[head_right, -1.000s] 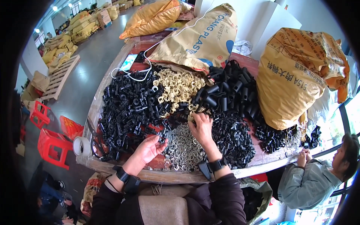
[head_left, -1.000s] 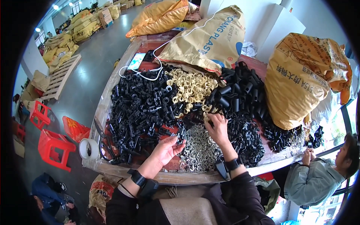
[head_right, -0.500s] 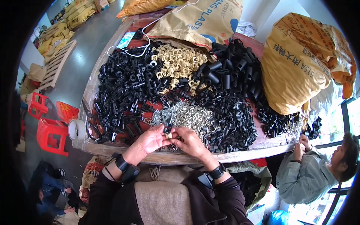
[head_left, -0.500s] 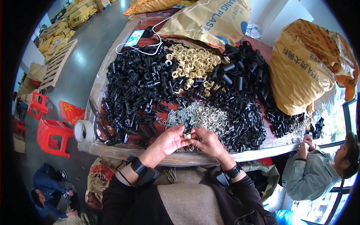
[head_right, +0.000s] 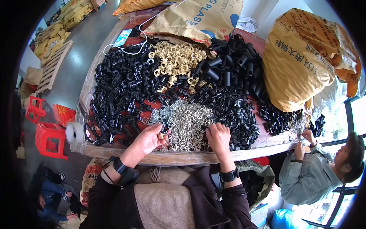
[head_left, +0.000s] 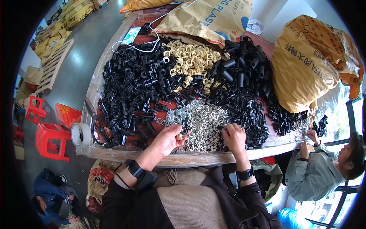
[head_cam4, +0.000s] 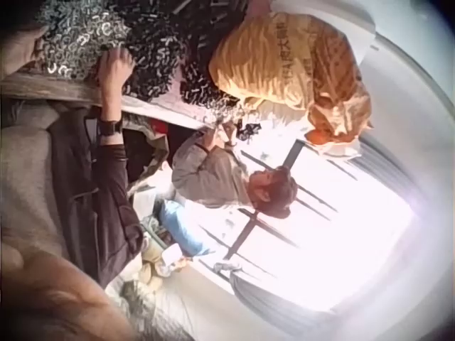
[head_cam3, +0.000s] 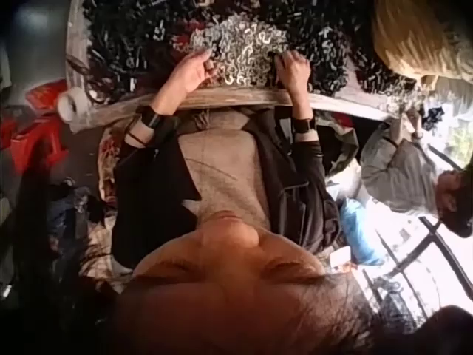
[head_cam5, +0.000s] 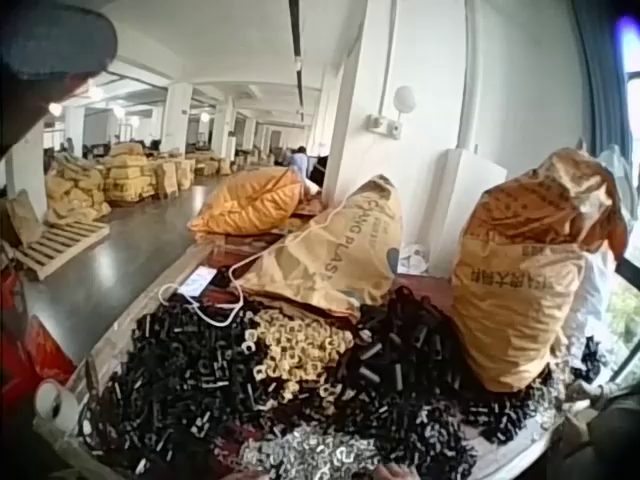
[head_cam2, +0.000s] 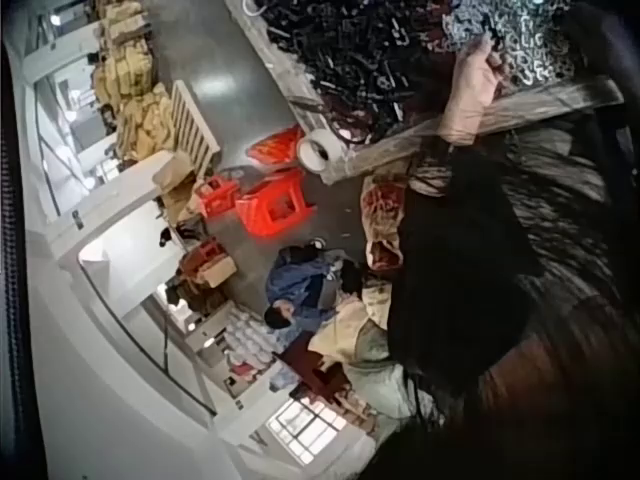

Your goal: The person assembles components by hand, picking up a black plastic part and a small metal ring, fitting the ring onto the part, and then inserting a beige plastic clip into the assembly.

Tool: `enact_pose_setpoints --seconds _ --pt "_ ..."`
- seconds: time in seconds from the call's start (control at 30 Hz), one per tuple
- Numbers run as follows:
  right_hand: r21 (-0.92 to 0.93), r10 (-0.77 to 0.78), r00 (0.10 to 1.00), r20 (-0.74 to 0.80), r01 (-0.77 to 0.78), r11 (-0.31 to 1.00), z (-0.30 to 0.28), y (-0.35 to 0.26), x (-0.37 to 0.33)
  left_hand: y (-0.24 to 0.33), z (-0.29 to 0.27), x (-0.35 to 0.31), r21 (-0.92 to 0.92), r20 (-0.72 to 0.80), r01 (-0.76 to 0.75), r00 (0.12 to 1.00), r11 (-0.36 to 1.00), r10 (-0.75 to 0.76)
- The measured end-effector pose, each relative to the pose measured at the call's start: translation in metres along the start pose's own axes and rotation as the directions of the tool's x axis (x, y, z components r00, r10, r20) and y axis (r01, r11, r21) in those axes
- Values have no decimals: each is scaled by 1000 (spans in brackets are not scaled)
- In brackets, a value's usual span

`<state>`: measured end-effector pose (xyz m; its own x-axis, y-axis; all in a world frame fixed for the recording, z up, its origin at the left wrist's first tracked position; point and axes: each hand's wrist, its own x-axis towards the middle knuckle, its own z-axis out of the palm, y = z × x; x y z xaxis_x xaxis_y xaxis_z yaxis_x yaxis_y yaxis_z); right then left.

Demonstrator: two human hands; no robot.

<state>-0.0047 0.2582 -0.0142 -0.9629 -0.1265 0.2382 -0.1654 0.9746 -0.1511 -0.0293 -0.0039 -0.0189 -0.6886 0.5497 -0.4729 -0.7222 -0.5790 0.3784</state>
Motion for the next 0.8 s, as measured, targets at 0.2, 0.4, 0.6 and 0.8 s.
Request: enact_pose_setpoints --seconds 0.2,0.4,0.6,0.8 --pt "62 -108 987 -121 116 991 24 -21 21 -1 1 0 100 -15 -34 999 994 36" --pt "88 -127 989 -75 133 987 25 -19 24 -3 3 -2 96 31 -11 999 995 8" --pt "910 6 910 415 -415 17 10 -27 20 -3 12 -3 141 109 -2 994 990 -14" --pt "813 -112 881 460 -469 -346 0 -45 18 -5 17 -2 140 221 50 972 989 -81"
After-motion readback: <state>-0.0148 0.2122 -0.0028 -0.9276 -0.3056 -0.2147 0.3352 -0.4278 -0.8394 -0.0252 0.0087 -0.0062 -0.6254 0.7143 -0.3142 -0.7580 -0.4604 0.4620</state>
